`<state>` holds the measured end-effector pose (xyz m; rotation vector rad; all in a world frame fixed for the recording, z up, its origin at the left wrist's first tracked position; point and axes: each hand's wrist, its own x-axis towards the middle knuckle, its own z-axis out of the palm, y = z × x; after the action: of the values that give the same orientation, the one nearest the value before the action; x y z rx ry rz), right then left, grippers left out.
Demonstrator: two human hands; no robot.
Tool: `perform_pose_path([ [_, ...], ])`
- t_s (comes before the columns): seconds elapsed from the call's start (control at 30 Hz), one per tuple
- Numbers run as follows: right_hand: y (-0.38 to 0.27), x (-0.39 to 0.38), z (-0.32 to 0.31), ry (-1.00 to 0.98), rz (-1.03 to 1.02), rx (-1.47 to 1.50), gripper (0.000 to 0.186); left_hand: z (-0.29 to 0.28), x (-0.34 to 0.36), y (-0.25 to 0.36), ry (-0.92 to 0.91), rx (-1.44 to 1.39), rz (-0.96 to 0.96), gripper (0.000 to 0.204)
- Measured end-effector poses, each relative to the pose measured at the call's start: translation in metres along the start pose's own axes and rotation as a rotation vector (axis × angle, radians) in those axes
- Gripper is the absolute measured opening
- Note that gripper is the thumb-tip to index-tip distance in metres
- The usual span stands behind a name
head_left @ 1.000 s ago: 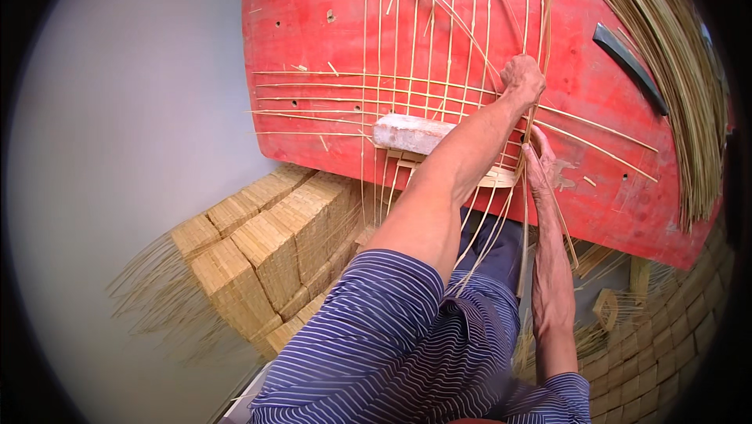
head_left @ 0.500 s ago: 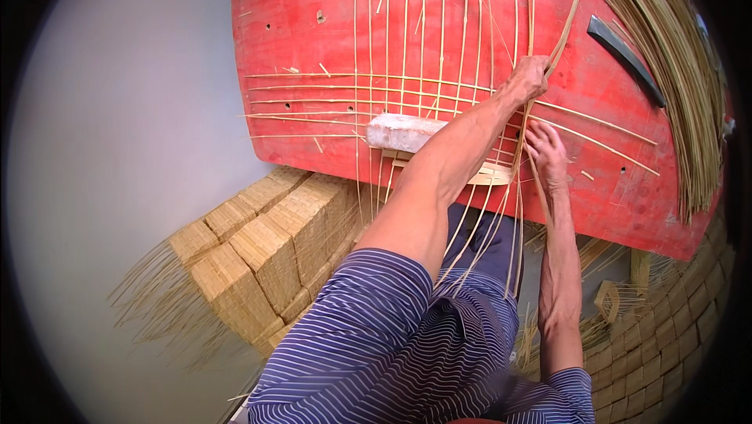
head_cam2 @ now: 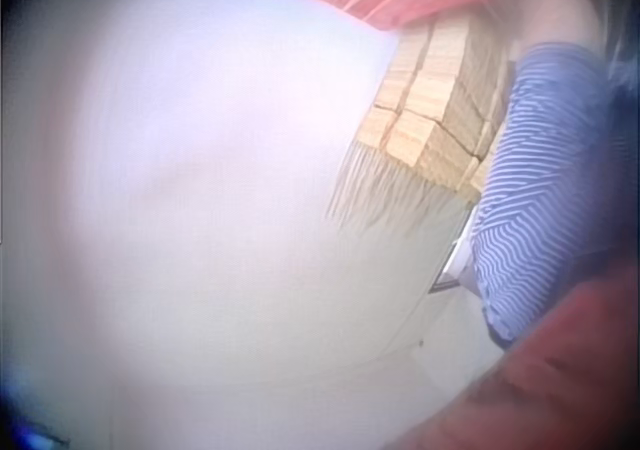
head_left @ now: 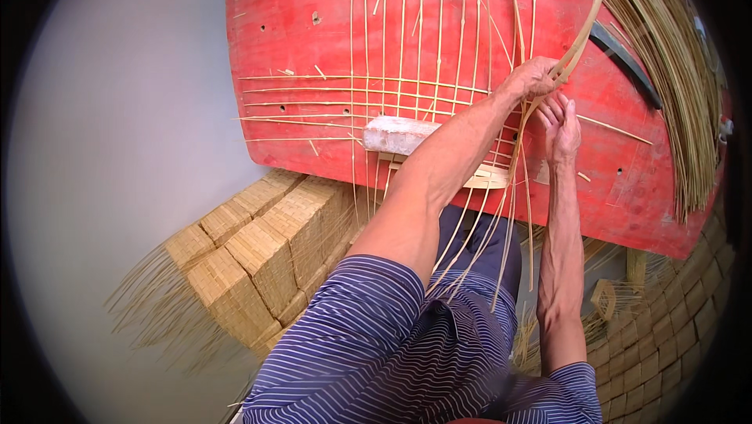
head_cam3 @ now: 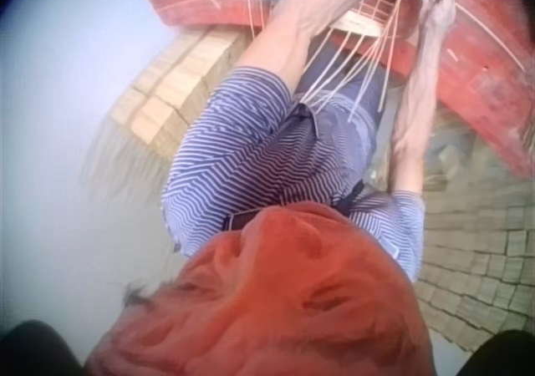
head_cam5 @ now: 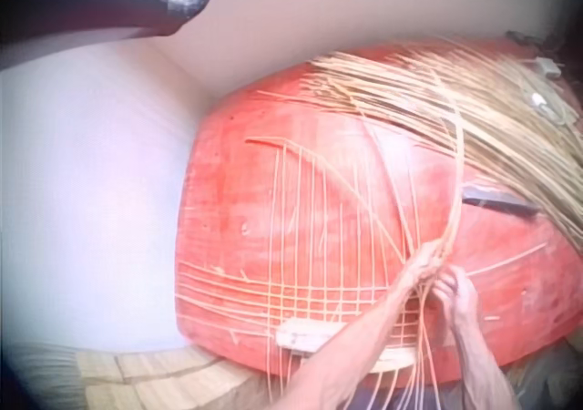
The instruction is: The person weaves thin bamboo strips on a red work surface, interlacing them into a grid pattern. They repeatedly pick up strips, thread them through existing weaves, and press them into place to build the mat.
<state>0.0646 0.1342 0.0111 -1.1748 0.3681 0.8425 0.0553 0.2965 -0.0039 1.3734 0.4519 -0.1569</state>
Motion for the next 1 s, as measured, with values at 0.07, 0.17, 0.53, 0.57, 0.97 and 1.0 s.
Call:
perform_pose_path([
  [0.07,-0.002,0.005,0.001,-0.094,0.014,-0.09,0.065,-0.001,-0.002,0.004,-0.02,-0.016,0.019,0.017],
  [0.17,-0.002,0.002,0.005,-0.158,0.027,-0.278,0.059,-0.006,-0.005,0.007,-0.028,0.089,0.001,0.015],
  [0.53,0.028,-0.01,-0.029,-0.19,-0.083,-0.462,0.049,0.047,-0.072,0.03,0.418,0.675,0.306,0.023],
  [0.57,0.03,-0.01,-0.032,-0.224,-0.066,-0.481,0.047,0.043,-0.084,0.019,0.334,0.683,0.349,0.021],
  [0.97,0.01,-0.024,-0.012,-0.208,0.145,-0.467,0.037,0.027,-0.121,-0.039,0.377,0.252,-0.331,0.049],
  [1.0,0.013,-0.025,-0.013,-0.223,0.149,-0.399,0.039,0.03,-0.123,-0.05,0.401,0.263,-0.254,0.052],
])
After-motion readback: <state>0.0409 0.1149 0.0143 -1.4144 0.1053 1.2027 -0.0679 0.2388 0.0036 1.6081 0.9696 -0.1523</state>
